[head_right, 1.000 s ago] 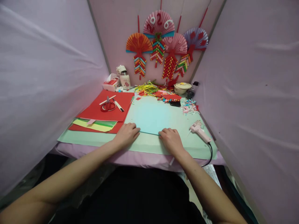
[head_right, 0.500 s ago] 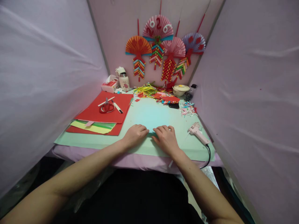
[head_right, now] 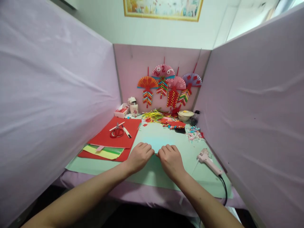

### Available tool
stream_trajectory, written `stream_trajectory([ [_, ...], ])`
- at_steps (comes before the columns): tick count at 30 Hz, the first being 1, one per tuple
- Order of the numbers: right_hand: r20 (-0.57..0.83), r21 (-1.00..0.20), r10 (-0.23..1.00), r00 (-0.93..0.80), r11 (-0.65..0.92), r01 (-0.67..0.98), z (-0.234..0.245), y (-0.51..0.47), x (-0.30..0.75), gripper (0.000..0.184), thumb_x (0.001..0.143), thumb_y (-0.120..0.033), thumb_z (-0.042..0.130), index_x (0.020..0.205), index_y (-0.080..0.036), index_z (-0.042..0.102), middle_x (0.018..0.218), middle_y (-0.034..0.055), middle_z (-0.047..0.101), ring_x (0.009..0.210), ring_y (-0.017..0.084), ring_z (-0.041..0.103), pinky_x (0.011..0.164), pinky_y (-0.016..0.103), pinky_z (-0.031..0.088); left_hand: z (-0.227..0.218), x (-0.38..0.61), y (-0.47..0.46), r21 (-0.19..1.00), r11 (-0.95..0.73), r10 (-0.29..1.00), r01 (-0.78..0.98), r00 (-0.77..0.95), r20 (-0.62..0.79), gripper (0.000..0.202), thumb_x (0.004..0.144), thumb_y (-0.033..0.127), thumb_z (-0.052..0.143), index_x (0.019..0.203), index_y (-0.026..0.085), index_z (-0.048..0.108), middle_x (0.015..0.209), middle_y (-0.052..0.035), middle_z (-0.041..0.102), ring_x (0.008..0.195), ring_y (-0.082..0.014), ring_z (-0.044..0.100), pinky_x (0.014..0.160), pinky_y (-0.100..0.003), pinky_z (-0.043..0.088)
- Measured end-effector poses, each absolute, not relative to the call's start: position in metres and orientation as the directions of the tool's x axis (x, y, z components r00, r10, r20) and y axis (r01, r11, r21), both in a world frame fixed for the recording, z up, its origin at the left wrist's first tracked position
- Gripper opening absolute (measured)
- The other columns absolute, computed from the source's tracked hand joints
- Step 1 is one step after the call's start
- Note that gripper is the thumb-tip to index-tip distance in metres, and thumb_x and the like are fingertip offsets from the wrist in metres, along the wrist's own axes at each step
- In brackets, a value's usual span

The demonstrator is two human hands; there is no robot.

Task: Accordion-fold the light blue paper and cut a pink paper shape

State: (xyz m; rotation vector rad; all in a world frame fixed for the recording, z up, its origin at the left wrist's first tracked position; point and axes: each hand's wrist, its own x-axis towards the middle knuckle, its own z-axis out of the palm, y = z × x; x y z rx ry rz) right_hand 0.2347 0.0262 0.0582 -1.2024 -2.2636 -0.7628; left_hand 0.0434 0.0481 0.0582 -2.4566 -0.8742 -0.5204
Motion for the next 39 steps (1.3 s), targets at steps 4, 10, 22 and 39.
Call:
stream_trajectory([
  [4, 0.655, 0.281, 0.537, -0.532, 0.48, 0.831, 0.067, 0.03, 0.243, 0.029, 0.095, -0.027, 0.054, 0.067, -0.019, 0.055, 0.066, 0.0021, 0.057, 0.067, 0.018, 0.046, 0.069, 0.033, 0.027, 0.067, 0.037, 0.051, -0.35, -0.673, 0.424, 0.651, 0.728, 0.538, 0.027, 0.1, 0.024, 0.04, 0.078, 0.018, 0.055, 0.073, -0.0038, 0.056, 0.071, -0.0194, 0.051, 0.065, -0.035, 0.032],
  [10, 0.654, 0.267, 0.484, -0.581, 0.571, 0.776, 0.067, 0.02, 0.246, 0.023, 0.094, -0.018, 0.053, 0.071, -0.018, 0.056, 0.068, 0.0018, 0.055, 0.069, 0.018, 0.045, 0.069, 0.032, 0.027, 0.068, 0.027, 0.049, -0.392, -0.68, 0.335, 0.62, 0.738, 0.586, 0.029, 0.1, 0.027, 0.042, 0.075, 0.018, 0.052, 0.069, -0.0021, 0.053, 0.067, -0.0178, 0.048, 0.063, -0.034, 0.03],
  [22, 0.729, 0.316, 0.378, -0.571, 0.555, 0.77, 0.058, 0.012, 0.272, 0.041, 0.096, -0.041, 0.05, 0.062, -0.02, 0.045, 0.057, -0.0003, 0.045, 0.059, 0.016, 0.036, 0.06, 0.032, 0.022, 0.066, 0.004, 0.038, -0.335, -0.722, 0.28, 0.605, 0.699, 0.658, 0.027, 0.098, 0.023, 0.047, 0.072, 0.017, 0.049, 0.069, -0.0015, 0.05, 0.064, -0.0169, 0.042, 0.06, -0.031, 0.03],
  [39, 0.653, 0.15, 0.514, -0.556, 0.632, 0.76, 0.063, -0.03, 0.294, 0.017, 0.095, -0.013, 0.047, 0.081, -0.017, 0.057, 0.072, 0.0025, 0.051, 0.069, 0.017, 0.043, 0.065, 0.031, 0.029, 0.067, -0.029, 0.015, -0.212, -0.73, 0.356, 0.65, 0.626, 0.693, 0.023, 0.099, 0.016, 0.04, 0.084, 0.015, 0.057, 0.073, -0.0031, 0.051, 0.07, -0.0169, 0.043, 0.065, -0.029, 0.035],
])
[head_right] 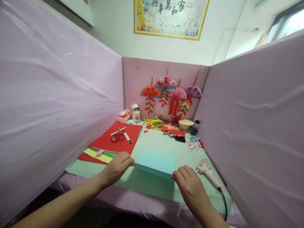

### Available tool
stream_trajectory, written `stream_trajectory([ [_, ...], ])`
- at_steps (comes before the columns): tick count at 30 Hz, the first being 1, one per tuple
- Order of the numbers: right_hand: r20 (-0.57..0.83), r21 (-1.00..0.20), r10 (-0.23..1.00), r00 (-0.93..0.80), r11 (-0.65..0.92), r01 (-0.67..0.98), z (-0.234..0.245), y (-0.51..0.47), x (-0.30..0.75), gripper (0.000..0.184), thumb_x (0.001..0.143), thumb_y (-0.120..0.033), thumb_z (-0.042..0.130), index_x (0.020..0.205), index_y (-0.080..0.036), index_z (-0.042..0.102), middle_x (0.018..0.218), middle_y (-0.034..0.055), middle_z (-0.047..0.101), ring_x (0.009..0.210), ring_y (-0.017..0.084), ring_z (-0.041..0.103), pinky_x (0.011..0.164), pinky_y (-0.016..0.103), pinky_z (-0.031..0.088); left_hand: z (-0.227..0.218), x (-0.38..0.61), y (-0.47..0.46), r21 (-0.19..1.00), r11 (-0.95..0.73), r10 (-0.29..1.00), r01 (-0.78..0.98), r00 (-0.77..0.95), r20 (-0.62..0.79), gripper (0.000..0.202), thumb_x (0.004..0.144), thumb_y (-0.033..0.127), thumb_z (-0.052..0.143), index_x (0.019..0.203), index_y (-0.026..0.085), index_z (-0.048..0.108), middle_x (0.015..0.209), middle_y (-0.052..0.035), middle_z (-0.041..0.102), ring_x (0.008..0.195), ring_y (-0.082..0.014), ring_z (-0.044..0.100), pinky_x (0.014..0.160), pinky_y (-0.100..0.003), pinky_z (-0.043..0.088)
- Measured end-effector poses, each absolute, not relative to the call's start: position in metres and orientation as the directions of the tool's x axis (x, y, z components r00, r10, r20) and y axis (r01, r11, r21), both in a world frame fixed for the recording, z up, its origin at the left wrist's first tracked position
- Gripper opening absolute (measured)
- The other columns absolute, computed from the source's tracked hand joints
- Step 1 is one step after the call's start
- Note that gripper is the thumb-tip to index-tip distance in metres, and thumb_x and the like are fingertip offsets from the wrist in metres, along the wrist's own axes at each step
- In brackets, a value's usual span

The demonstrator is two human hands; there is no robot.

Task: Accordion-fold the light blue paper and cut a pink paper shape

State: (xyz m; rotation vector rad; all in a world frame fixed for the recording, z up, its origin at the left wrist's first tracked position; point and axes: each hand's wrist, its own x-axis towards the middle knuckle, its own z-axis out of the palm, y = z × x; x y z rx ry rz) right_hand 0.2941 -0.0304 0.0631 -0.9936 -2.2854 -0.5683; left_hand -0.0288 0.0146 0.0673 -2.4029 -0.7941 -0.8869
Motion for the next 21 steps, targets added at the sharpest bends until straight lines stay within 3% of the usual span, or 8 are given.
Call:
stream_trajectory([
  [3, 0.662, 0.137, 0.527, -0.533, 0.614, 0.777, 0.065, -0.032, 0.307, 0.014, 0.096, -0.016, 0.048, 0.084, -0.017, 0.056, 0.073, 0.003, 0.052, 0.07, 0.017, 0.044, 0.067, 0.032, 0.03, 0.07, -0.044, 0.018, -0.2, -0.683, 0.371, 0.702, 0.569, 0.733, 0.025, 0.098, 0.017, 0.046, 0.075, 0.017, 0.053, 0.068, -0.0008, 0.048, 0.066, -0.0157, 0.041, 0.063, -0.028, 0.033],
  [7, 0.667, 0.155, 0.531, -0.522, 0.588, 0.794, 0.069, -0.035, 0.322, 0.013, 0.096, -0.018, 0.049, 0.086, -0.016, 0.057, 0.075, 0.0045, 0.054, 0.073, 0.019, 0.046, 0.069, 0.032, 0.031, 0.079, -0.059, 0.013, -0.183, -0.637, 0.372, 0.749, 0.507, 0.777, 0.02, 0.097, 0.017, 0.048, 0.078, 0.017, 0.055, 0.068, -0.001, 0.052, 0.065, -0.0158, 0.044, 0.063, -0.029, 0.033],
  [9, 0.654, 0.164, 0.542, -0.528, 0.579, 0.798, 0.07, -0.037, 0.322, 0.014, 0.096, -0.017, 0.049, 0.085, -0.016, 0.058, 0.074, 0.0044, 0.053, 0.073, 0.019, 0.046, 0.069, 0.032, 0.031, 0.086, -0.054, 0.005, -0.172, -0.645, 0.358, 0.744, 0.494, 0.792, 0.011, 0.097, 0.023, 0.051, 0.092, 0.016, 0.059, 0.079, -0.0043, 0.061, 0.075, -0.0179, 0.053, 0.07, -0.03, 0.037],
  [12, 0.639, 0.165, 0.549, -0.539, 0.587, 0.793, 0.073, -0.038, 0.313, 0.016, 0.096, -0.017, 0.048, 0.085, -0.015, 0.059, 0.072, 0.0035, 0.052, 0.071, 0.018, 0.045, 0.069, 0.032, 0.031, 0.097, -0.029, -0.009, -0.188, -0.657, 0.386, 0.73, 0.54, 0.748, 0.043, 0.093, 0.042, 0.056, 0.126, 0.014, 0.052, 0.116, -0.0135, 0.065, 0.11, -0.0261, 0.056, 0.092, -0.039, 0.035],
  [15, 0.634, 0.175, 0.541, -0.553, 0.596, 0.784, 0.075, -0.039, 0.305, 0.018, 0.096, -0.017, 0.048, 0.083, -0.015, 0.06, 0.071, 0.0033, 0.052, 0.071, 0.018, 0.044, 0.068, 0.032, 0.03, 0.1, -0.001, -0.01, -0.218, -0.678, 0.421, 0.702, 0.614, 0.667, 0.048, 0.095, 0.041, 0.055, 0.135, 0.016, 0.045, 0.127, -0.0126, 0.062, 0.121, -0.0259, 0.052, 0.096, -0.039, 0.031],
  [18, 0.624, 0.183, 0.539, -0.566, 0.604, 0.776, 0.075, -0.041, 0.304, 0.018, 0.096, -0.017, 0.049, 0.082, -0.015, 0.06, 0.07, 0.0033, 0.052, 0.071, 0.018, 0.044, 0.068, 0.032, 0.03, 0.093, 0.015, 0.001, -0.247, -0.711, 0.419, 0.658, 0.679, 0.603, 0.036, 0.096, 0.031, 0.054, 0.128, 0.015, 0.05, 0.115, -0.0102, 0.067, 0.112, -0.0237, 0.056, 0.09, -0.039, 0.034],
  [21, 0.627, 0.179, 0.535, -0.566, 0.609, 0.773, 0.074, -0.045, 0.305, 0.018, 0.096, -0.016, 0.049, 0.083, -0.015, 0.06, 0.071, 0.0037, 0.053, 0.071, 0.018, 0.044, 0.067, 0.032, 0.03, 0.084, 0.017, 0.01, -0.291, -0.736, 0.378, 0.611, 0.728, 0.572, 0.014, 0.097, 0.016, 0.046, 0.101, 0.016, 0.06, 0.083, -0.0037, 0.067, 0.083, -0.0186, 0.059, 0.079, -0.036, 0.036],
])
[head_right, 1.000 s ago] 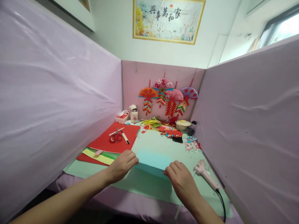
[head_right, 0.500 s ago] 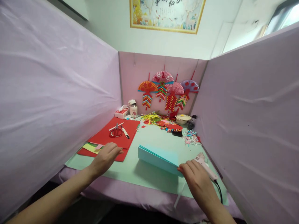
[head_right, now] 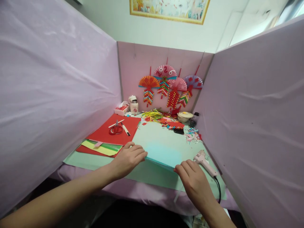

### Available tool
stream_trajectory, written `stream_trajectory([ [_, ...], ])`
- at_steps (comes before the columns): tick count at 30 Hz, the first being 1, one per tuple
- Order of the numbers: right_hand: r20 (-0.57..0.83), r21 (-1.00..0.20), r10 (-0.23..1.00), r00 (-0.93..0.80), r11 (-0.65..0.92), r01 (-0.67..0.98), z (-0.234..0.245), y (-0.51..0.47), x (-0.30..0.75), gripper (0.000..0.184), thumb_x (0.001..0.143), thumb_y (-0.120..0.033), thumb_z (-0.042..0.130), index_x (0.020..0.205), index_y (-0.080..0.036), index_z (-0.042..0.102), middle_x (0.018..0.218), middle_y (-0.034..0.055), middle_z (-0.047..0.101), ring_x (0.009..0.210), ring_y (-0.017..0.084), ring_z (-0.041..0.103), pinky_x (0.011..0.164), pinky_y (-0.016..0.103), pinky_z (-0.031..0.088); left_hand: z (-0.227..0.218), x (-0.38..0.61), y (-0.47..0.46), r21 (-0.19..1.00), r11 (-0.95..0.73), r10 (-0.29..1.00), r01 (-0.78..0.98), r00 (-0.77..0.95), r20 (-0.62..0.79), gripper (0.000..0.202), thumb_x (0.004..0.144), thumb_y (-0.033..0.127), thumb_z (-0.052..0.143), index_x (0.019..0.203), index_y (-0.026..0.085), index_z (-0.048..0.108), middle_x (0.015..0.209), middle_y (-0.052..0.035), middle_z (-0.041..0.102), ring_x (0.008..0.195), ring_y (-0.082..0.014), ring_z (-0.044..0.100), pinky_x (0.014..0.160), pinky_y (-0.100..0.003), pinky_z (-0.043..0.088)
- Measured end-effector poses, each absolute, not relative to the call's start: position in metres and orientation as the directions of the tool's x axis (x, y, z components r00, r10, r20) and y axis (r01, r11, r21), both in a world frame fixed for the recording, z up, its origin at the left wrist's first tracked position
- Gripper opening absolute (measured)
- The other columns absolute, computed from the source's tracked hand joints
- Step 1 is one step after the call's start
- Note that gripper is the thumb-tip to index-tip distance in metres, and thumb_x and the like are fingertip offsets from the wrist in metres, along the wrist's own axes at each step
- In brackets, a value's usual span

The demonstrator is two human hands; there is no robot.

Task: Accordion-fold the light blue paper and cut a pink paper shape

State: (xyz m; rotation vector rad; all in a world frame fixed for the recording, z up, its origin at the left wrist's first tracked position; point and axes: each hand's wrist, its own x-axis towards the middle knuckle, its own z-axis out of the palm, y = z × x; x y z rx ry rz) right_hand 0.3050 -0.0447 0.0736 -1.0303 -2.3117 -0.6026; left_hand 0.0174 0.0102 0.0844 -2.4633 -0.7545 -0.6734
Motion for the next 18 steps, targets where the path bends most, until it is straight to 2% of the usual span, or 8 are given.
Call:
stream_trajectory([
  [3, 0.643, 0.176, 0.521, -0.561, 0.613, 0.77, 0.073, -0.047, 0.306, 0.017, 0.096, -0.016, 0.049, 0.083, -0.015, 0.061, 0.07, 0.0033, 0.053, 0.069, 0.017, 0.044, 0.067, 0.031, 0.03, 0.08, 0.012, 0.011, -0.312, -0.741, 0.351, 0.594, 0.739, 0.575, 0.023, 0.096, 0.009, 0.041, 0.082, 0.016, 0.058, 0.068, -0.0013, 0.06, 0.069, -0.0162, 0.054, 0.072, -0.033, 0.036],
  [11, 0.656, 0.16, 0.514, -0.553, 0.621, 0.767, 0.069, -0.048, 0.309, 0.016, 0.093, -0.018, 0.055, 0.077, -0.017, 0.057, 0.065, 0.001, 0.049, 0.066, 0.016, 0.041, 0.065, 0.031, 0.029, 0.077, -0.009, 0.009, -0.338, -0.7, 0.296, 0.629, 0.687, 0.664, 0.033, 0.098, 0.024, 0.051, 0.066, 0.017, 0.049, 0.053, 0.003, 0.051, 0.053, -0.0121, 0.045, 0.061, -0.029, 0.031],
  [14, 0.642, 0.137, 0.525, -0.559, 0.639, 0.757, 0.068, -0.051, 0.308, 0.014, 0.094, -0.016, 0.053, 0.08, -0.017, 0.058, 0.069, 0.0021, 0.052, 0.068, 0.016, 0.043, 0.067, 0.032, 0.031, 0.075, -0.015, 0.009, -0.346, -0.715, 0.284, 0.608, 0.704, 0.651, 0.032, 0.098, 0.023, 0.049, 0.067, 0.017, 0.049, 0.054, 0.0027, 0.05, 0.054, -0.0125, 0.045, 0.062, -0.029, 0.033],
  [18, 0.619, 0.113, 0.536, -0.575, 0.664, 0.74, 0.066, -0.054, 0.311, 0.019, 0.096, -0.011, 0.042, 0.097, -0.014, 0.061, 0.084, 0.0077, 0.06, 0.079, 0.019, 0.05, 0.075, 0.034, 0.038, 0.075, -0.021, 0.004, -0.347, -0.738, 0.305, 0.579, 0.744, 0.594, 0.024, 0.098, 0.014, 0.041, 0.078, 0.017, 0.055, 0.062, 0.0006, 0.054, 0.06, -0.0141, 0.048, 0.067, -0.029, 0.037],
])
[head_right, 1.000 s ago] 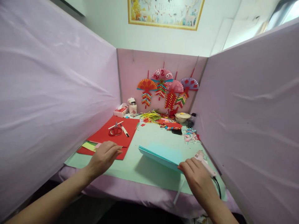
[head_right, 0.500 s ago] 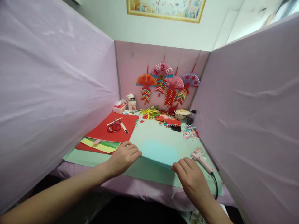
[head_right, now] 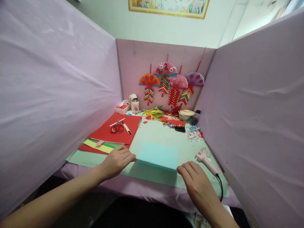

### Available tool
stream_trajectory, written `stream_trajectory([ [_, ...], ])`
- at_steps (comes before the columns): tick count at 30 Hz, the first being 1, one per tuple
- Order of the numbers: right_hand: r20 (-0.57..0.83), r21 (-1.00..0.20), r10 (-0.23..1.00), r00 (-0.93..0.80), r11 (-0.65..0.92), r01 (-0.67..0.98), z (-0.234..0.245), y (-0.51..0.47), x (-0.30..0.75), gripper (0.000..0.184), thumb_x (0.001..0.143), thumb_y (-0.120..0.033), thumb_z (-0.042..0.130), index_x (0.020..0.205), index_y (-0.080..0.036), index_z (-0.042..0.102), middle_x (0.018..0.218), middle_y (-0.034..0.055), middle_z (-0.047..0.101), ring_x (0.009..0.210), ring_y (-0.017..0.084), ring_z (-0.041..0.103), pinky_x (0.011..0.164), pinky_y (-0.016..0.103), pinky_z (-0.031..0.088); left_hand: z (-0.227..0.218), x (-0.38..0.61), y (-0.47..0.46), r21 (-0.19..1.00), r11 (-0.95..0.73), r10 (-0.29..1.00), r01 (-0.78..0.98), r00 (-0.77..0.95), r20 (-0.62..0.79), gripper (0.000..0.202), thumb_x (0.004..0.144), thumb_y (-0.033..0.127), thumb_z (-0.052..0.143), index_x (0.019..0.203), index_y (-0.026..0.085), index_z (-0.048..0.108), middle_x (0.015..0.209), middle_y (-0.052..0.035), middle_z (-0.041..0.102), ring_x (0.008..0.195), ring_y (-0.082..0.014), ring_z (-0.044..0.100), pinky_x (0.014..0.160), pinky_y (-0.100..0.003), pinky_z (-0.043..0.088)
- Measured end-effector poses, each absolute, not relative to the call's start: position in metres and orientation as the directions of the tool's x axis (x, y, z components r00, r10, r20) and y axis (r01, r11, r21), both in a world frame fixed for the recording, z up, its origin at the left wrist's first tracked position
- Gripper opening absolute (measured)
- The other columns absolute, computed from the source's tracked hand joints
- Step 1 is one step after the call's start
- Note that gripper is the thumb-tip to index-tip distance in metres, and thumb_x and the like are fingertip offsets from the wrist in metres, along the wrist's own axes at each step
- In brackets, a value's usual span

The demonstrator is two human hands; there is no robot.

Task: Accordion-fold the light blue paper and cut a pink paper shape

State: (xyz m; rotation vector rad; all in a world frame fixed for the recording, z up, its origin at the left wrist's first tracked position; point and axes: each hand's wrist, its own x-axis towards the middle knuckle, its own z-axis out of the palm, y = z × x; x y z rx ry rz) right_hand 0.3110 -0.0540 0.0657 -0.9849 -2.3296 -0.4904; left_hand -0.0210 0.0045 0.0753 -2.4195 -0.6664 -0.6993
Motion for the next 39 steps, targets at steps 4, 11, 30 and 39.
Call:
stream_trajectory([
  [4, 0.623, 0.111, 0.541, -0.565, 0.654, 0.749, 0.06, -0.055, 0.315, 0.024, 0.096, -0.011, 0.039, 0.105, -0.013, 0.061, 0.091, 0.0105, 0.061, 0.086, 0.022, 0.053, 0.079, 0.036, 0.041, 0.074, -0.027, 0.001, -0.339, -0.761, 0.312, 0.554, 0.77, 0.557, 0.023, 0.095, 0.006, 0.038, 0.087, 0.015, 0.058, 0.068, -0.0021, 0.057, 0.065, -0.0153, 0.049, 0.068, -0.029, 0.038],
  [11, 0.636, 0.101, 0.58, -0.508, 0.59, 0.801, 0.061, -0.06, 0.31, 0.024, 0.094, -0.008, 0.04, 0.09, -0.016, 0.063, 0.075, 0.0059, 0.055, 0.073, 0.019, 0.048, 0.068, 0.033, 0.038, 0.073, -0.03, -0.008, -0.31, -0.765, 0.328, 0.565, 0.755, 0.568, 0.023, 0.094, 0.005, 0.038, 0.086, 0.015, 0.057, 0.066, -0.0012, 0.055, 0.063, -0.0152, 0.048, 0.066, -0.029, 0.038],
  [30, 0.575, -0.553, 0.818, -0.022, 0.409, 0.725, 0.059, -0.032, 0.222, 0.047, 0.086, -0.051, 0.058, 0.054, -0.021, 0.044, 0.046, -0.0055, 0.043, 0.045, 0.009, 0.038, 0.049, 0.024, 0.03, 0.044, 0.03, -0.022, 0.031, -0.684, 0.429, 0.728, 0.368, 0.825, 0.015, 0.096, 0.015, 0.049, 0.105, 0.015, 0.06, 0.068, -0.0024, 0.063, 0.064, -0.0164, 0.057, 0.063, -0.032, 0.042],
  [39, 0.489, -0.732, 0.848, 0.203, 0.273, 0.624, 0.048, -0.015, 0.206, 0.049, 0.088, -0.041, 0.052, 0.048, -0.022, 0.029, 0.044, -0.0071, 0.026, 0.045, 0.008, 0.028, 0.048, 0.024, 0.026, 0.029, 0.04, -0.023, -0.008, -0.7, 0.437, 0.714, 0.437, 0.786, 0.013, 0.095, 0.016, 0.049, 0.097, 0.014, 0.062, 0.062, -0.0002, 0.058, 0.061, -0.0155, 0.054, 0.06, -0.032, 0.037],
])
